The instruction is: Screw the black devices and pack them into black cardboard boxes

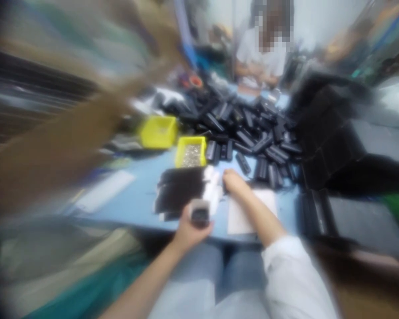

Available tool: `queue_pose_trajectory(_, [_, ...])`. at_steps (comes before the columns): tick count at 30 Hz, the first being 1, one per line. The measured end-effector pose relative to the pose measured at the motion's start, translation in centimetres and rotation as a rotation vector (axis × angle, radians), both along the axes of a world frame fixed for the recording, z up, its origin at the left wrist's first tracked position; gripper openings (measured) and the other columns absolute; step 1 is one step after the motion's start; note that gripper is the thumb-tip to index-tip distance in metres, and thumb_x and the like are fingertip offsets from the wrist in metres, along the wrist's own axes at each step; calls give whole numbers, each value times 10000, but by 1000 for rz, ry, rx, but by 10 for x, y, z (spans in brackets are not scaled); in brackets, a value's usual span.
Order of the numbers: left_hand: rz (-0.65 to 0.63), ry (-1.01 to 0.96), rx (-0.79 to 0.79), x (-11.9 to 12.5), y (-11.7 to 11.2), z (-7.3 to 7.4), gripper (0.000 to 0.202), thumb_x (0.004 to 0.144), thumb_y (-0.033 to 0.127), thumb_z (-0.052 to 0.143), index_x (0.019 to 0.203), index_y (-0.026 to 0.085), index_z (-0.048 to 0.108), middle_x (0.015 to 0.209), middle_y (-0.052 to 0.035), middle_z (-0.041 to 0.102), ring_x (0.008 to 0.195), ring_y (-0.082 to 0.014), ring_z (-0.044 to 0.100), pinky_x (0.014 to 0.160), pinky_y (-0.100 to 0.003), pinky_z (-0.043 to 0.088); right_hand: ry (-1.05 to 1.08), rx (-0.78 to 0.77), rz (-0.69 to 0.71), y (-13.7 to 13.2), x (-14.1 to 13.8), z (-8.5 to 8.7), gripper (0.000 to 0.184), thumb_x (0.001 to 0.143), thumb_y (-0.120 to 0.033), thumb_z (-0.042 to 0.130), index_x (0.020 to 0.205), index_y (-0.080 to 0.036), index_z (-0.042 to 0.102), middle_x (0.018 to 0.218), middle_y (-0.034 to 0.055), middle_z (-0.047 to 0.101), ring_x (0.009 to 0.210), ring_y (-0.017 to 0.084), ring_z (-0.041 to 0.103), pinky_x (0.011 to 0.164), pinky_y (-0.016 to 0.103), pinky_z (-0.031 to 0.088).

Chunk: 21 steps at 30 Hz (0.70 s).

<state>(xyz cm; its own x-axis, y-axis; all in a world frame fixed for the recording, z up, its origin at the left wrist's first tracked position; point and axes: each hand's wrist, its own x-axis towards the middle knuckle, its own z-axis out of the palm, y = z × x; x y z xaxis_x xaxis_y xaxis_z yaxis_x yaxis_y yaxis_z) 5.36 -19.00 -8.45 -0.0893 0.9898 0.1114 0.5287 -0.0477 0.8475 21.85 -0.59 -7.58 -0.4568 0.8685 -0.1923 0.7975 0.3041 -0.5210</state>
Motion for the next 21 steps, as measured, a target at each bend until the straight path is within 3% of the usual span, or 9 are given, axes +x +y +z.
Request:
queue_pose_trajectory(3, [-84, 49, -74, 5, 13, 3, 724, 705, 371, 689, 1331, 160, 391, 1147, -117, 615, 1024, -254, 623, 896, -353, 494, 80, -5, -87, -23, 9, 6, 502, 907, -377, 306, 1141, -8, 552, 1061, 82, 502, 938, -131, 396, 982, -28, 373])
queue_pose_trajectory(6, [-167, 64, -110, 6, 20, 7, 854, 732, 388, 688, 1448, 184, 270, 1295, -135, 543, 1139, -273, 577, 972, -379, 454, 382, -6, -295, -69, 24, 20, 642, 930, -483, 157, 1356, -55, 377, 1136, 76, 484, 922, -142, 445, 864, -31, 405])
queue_pose_trajectory(7, [-196, 65, -133, 6, 20, 7, 909, 737, 405, 691, 1477, 189, 210, 1323, -141, 522, 1155, -280, 569, 979, -390, 449, 505, -7, -346, -86, 28, 24, 666, 919, -522, 180, 1353, -57, 380, 1130, 76, 490, 921, -139, 460, 844, -28, 413])
queue_pose_trajectory(9, [-237, 68, -158, 8, 21, 5, 968, 745, 431, 690, 1497, 186, 132, 1359, -158, 486, 1165, -295, 561, 975, -412, 449, 633, 8, -357, -116, 32, 27, 633, 868, -568, 329, 1216, -76, 525, 1069, 56, 519, 926, -130, 468, 874, -19, 425])
queue_pose_trajectory(11, [-259, 75, -128, 9, 21, 2, 886, 760, 426, 678, 1462, 180, 195, 1355, -162, 481, 1151, -291, 567, 961, -414, 455, 580, 48, -294, -133, 33, 26, 544, 803, -567, 461, 975, -86, 649, 992, 37, 539, 936, -125, 448, 969, 1, 423])
queue_pose_trajectory(13, [-275, 92, -57, 11, 22, -2, 648, 781, 403, 654, 1321, 178, 376, 1282, -142, 523, 1108, -270, 583, 940, -401, 463, 552, 70, -345, -138, 31, 20, 530, 766, -572, 511, 894, -85, 672, 993, 37, 539, 951, -118, 436, 1005, 15, 421])
queue_pose_trajectory(16, [-337, 111, -15, 14, 24, -5, 408, 783, 381, 643, 1096, 177, 480, 1112, -97, 579, 1002, -235, 609, 888, -378, 480, 673, -76, -469, -134, 25, 7, 700, 773, -623, 467, 1218, -94, 577, 1117, 54, 510, 957, -120, 465, 905, -4, 450])
queue_pose_trajectory(18, [-355, 84, -35, 17, 26, -4, 522, 751, 373, 673, 1168, 165, 438, 1157, -118, 568, 1011, -244, 610, 888, -382, 481, 754, -195, -362, -134, 20, -1, 771, 787, -654, 418, 1311, -98, 520, 1194, 61, 476, 1044, -115, 486, 959, -5, 465])
queue_pose_trajectory(21, [-340, -6, -113, 21, 27, 1, 916, 718, 351, 710, 1428, 150, 167, 1268, -164, 534, 1062, -263, 611, 898, -387, 483, 769, -172, -191, -138, 14, -6, 693, 779, -657, 428, 1168, -122, 633, 1262, 46, 430, 1226, -83, 447, 1162, 38, 413])
